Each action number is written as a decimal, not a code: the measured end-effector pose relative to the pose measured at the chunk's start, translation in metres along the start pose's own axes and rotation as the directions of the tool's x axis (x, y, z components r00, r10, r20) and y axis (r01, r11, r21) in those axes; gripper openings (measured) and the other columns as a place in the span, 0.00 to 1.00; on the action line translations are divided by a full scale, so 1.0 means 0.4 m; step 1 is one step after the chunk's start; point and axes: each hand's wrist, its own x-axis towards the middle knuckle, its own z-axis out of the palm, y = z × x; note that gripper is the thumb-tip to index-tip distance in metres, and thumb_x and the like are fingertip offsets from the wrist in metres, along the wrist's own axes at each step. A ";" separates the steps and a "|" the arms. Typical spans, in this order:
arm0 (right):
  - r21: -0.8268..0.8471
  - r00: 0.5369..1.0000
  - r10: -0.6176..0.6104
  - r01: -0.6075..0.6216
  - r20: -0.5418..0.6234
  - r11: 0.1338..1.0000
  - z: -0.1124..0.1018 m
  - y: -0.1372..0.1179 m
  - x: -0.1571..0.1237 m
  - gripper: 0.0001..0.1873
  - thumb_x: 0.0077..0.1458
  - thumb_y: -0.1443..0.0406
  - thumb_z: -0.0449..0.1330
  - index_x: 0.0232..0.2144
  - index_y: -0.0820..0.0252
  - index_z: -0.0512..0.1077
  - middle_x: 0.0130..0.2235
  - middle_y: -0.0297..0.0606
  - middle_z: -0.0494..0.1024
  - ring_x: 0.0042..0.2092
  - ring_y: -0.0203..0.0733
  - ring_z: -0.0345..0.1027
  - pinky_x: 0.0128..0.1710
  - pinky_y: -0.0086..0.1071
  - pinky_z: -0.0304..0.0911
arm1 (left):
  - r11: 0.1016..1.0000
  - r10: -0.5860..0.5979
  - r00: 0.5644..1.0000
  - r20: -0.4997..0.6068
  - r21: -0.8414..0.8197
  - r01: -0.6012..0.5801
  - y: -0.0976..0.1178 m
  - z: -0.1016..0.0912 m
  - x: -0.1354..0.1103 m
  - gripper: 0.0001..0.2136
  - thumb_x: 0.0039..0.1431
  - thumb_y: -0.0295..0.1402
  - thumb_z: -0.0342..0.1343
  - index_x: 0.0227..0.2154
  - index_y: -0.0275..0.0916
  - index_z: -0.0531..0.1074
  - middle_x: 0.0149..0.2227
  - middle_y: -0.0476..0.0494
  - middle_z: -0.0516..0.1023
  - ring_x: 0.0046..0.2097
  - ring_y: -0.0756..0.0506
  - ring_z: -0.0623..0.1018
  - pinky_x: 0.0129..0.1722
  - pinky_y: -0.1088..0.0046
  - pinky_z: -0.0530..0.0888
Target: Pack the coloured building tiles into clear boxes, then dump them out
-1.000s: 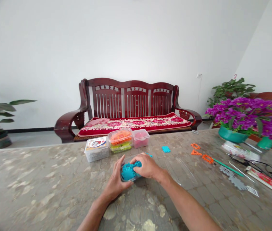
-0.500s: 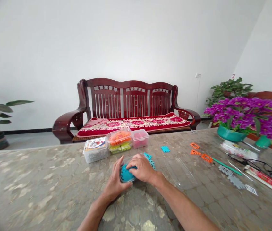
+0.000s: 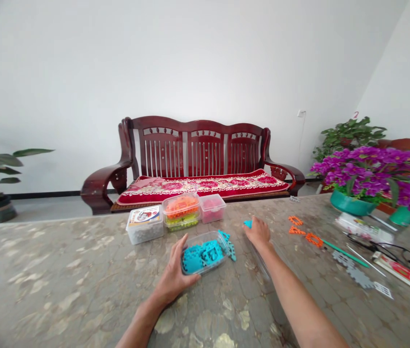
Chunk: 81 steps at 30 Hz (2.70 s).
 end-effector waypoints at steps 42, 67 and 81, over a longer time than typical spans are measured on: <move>0.408 0.592 -0.801 0.711 0.092 0.572 -0.067 -0.288 -0.221 0.13 0.50 0.72 0.59 0.38 0.56 0.78 0.41 0.37 0.81 0.45 0.42 0.71 0.49 0.34 0.62 | 0.999 0.046 0.999 -0.020 0.009 -0.046 -0.023 0.011 0.001 0.50 0.39 0.28 0.64 0.67 0.44 0.45 0.62 0.37 0.56 0.61 0.36 0.63 0.61 0.54 0.62; 0.258 0.959 -0.284 0.274 0.000 0.926 -0.036 -0.110 -0.210 0.17 0.52 0.70 0.55 0.42 0.54 0.77 0.44 0.39 0.79 0.45 0.42 0.73 0.45 0.33 0.63 | 0.997 0.016 1.000 0.012 -0.076 -0.015 0.018 -0.022 0.004 0.44 0.42 0.26 0.62 0.64 0.42 0.52 0.62 0.37 0.58 0.62 0.35 0.64 0.62 0.53 0.62; 0.384 0.738 -0.673 0.635 -0.047 0.670 -0.121 -0.277 -0.293 0.14 0.52 0.69 0.58 0.39 0.53 0.79 0.41 0.35 0.82 0.45 0.43 0.69 0.48 0.34 0.60 | 0.995 0.016 0.996 0.084 -0.095 -0.008 0.016 -0.042 -0.005 0.46 0.39 0.25 0.63 0.65 0.42 0.51 0.61 0.37 0.58 0.60 0.36 0.65 0.61 0.52 0.62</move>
